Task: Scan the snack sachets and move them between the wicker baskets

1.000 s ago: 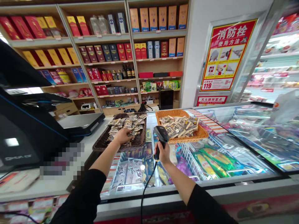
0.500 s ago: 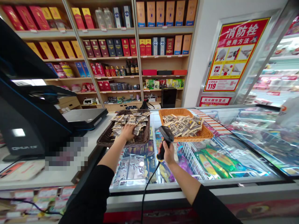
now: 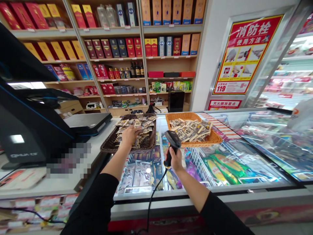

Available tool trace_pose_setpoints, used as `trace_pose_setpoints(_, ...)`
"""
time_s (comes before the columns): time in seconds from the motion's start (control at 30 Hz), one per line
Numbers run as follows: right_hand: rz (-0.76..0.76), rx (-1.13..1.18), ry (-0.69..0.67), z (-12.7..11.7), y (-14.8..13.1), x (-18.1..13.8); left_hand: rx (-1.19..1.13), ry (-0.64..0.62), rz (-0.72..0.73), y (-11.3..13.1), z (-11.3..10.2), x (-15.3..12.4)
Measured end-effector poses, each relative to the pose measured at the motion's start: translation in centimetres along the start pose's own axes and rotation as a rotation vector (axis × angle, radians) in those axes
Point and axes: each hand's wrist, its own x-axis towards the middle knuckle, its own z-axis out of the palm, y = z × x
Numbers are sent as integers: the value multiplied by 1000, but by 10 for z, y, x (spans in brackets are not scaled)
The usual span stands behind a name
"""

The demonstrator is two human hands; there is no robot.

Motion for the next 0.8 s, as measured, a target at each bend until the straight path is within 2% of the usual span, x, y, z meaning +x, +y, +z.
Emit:
trace_pose_setpoints(0.17,4,15,-19,-1,0,0,-93,-43,-77,7,-3,-2)
trace_pose_setpoints(0.37,0,59,-16,0,0,1,-562,-41,46,-4,9,2)
trace_pose_setpoints(0.47,2,46,-18,1,-4,1,-669,-43,-20,-8,14,5)
trace_pose_setpoints(0.53,50,41,-67,2,-7,0,-672,-28,-66,-8,15,6)
trace_pose_setpoints(0.67,186,44,-259,4,-12,-4,-739,-2,-63,-4,13,5)
trace_pose_setpoints(0.8,212,-23,-359,6,-11,-9,-831,-42,-104,-2,11,4)
